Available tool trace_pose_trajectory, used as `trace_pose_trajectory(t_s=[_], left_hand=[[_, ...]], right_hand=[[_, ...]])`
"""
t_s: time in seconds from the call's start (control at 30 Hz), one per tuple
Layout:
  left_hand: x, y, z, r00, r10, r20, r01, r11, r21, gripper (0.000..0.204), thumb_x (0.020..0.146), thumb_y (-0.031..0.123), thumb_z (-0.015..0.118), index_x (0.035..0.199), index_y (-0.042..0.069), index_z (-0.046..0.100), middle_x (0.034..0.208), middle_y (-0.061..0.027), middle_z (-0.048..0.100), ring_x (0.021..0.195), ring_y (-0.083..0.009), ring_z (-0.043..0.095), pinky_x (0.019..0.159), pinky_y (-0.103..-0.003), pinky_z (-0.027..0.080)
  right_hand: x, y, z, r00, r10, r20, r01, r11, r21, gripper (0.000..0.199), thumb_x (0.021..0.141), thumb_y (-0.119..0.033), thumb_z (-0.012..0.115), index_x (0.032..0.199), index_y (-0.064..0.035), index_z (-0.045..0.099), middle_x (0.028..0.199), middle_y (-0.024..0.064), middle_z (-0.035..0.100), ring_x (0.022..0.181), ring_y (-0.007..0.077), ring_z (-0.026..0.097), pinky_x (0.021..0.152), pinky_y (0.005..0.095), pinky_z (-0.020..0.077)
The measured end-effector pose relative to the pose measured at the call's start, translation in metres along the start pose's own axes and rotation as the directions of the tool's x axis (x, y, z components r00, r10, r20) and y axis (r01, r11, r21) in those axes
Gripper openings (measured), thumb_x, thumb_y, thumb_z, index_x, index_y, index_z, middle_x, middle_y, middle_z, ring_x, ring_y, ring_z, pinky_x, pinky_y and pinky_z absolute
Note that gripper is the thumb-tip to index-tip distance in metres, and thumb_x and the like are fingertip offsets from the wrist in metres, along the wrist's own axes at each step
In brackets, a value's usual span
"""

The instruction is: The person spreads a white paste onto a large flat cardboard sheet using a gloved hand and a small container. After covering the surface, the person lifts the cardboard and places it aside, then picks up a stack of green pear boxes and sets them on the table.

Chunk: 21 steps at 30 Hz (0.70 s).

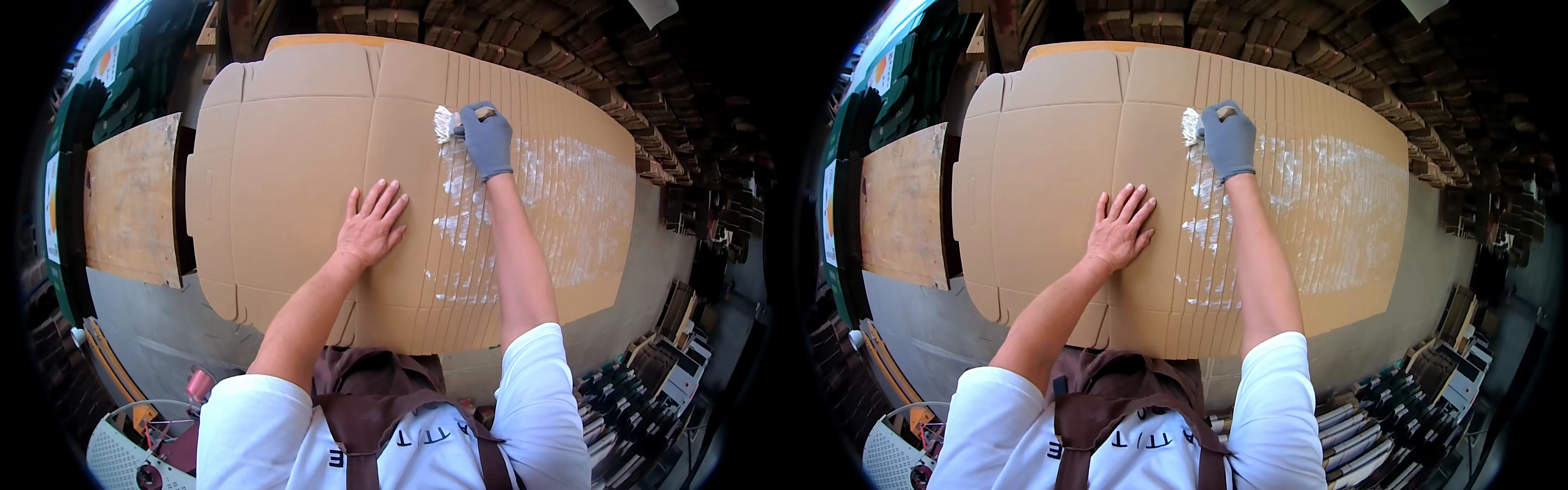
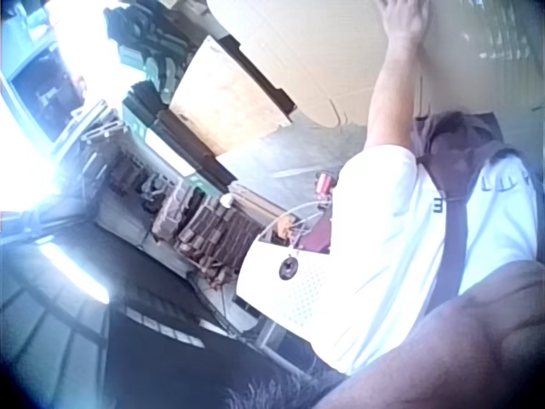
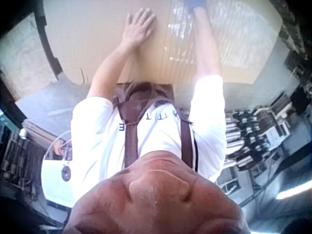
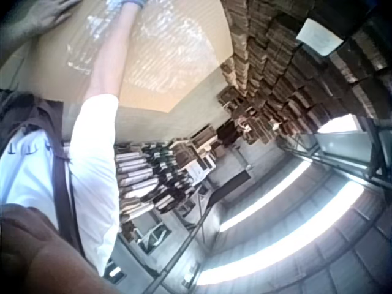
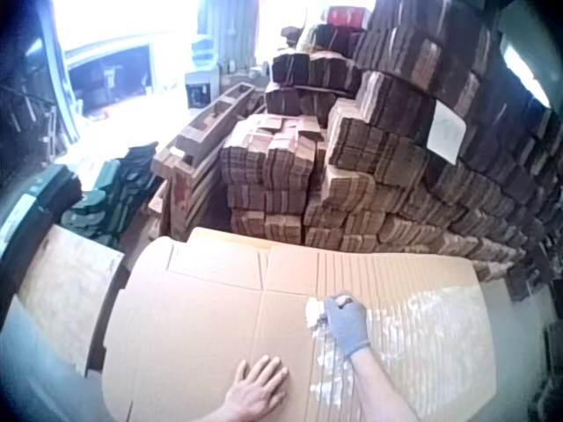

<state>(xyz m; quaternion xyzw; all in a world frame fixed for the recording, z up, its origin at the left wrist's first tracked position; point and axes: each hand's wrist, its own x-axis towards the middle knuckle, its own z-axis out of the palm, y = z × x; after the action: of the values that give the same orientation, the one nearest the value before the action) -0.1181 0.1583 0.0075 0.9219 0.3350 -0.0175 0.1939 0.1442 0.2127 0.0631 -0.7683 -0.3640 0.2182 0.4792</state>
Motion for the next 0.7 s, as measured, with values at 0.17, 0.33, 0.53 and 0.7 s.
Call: trace_pose_trajectory(t_s=[0.17,0.33,0.53,0.7], left_hand=[[-0.003,-0.001,0.002,0.999,0.000,-0.038,0.000,1.000,-0.020,0.056,0.094,0.042,0.049,0.145,0.021,0.040,0.157,-0.0006,0.026,0.146,-0.0204,0.019,0.117,-0.054,0.013],[-0.001,-0.001,0.003,0.997,0.015,-0.071,-0.017,0.999,-0.028,0.055,0.093,0.041,0.051,0.143,0.020,0.042,0.156,-0.0012,0.028,0.146,-0.0208,0.020,0.116,-0.054,0.014],[0.000,0.000,-0.004,1.000,-0.001,0.004,0.001,1.000,-0.019,0.056,0.095,0.041,0.048,0.147,0.022,0.037,0.158,0.0004,0.024,0.147,-0.0198,0.017,0.117,-0.055,0.013],[0.000,-0.001,-0.004,1.000,-0.011,-0.001,0.011,1.000,-0.020,0.056,0.096,0.043,0.046,0.147,0.023,0.037,0.158,0.0004,0.024,0.147,-0.0193,0.016,0.118,-0.055,0.012]], right_hand=[[0.002,0.000,0.002,0.997,-0.071,-0.021,0.071,0.997,0.024,0.019,0.084,-0.021,0.063,0.082,-0.0016,0.064,0.070,0.0101,0.066,0.063,0.0181,0.064,0.063,0.0308,0.0513],[0.004,0.005,-0.006,1.000,0.019,-0.022,-0.018,0.999,0.030,0.018,0.084,-0.020,0.064,0.081,-0.0016,0.064,0.070,0.0088,0.067,0.064,0.0171,0.064,0.063,0.0305,0.0515],[0.002,0.005,-0.004,1.000,-0.004,-0.004,0.004,1.000,-0.010,0.019,0.085,-0.020,0.064,0.080,-0.0011,0.064,0.069,0.0085,0.066,0.064,0.0169,0.064,0.063,0.0301,0.0514],[-0.016,0.000,0.000,0.998,0.026,0.049,-0.028,0.999,0.023,0.017,0.085,-0.019,0.063,0.080,-0.0024,0.064,0.068,0.0085,0.065,0.064,0.0180,0.064,0.063,0.0309,0.0508]])
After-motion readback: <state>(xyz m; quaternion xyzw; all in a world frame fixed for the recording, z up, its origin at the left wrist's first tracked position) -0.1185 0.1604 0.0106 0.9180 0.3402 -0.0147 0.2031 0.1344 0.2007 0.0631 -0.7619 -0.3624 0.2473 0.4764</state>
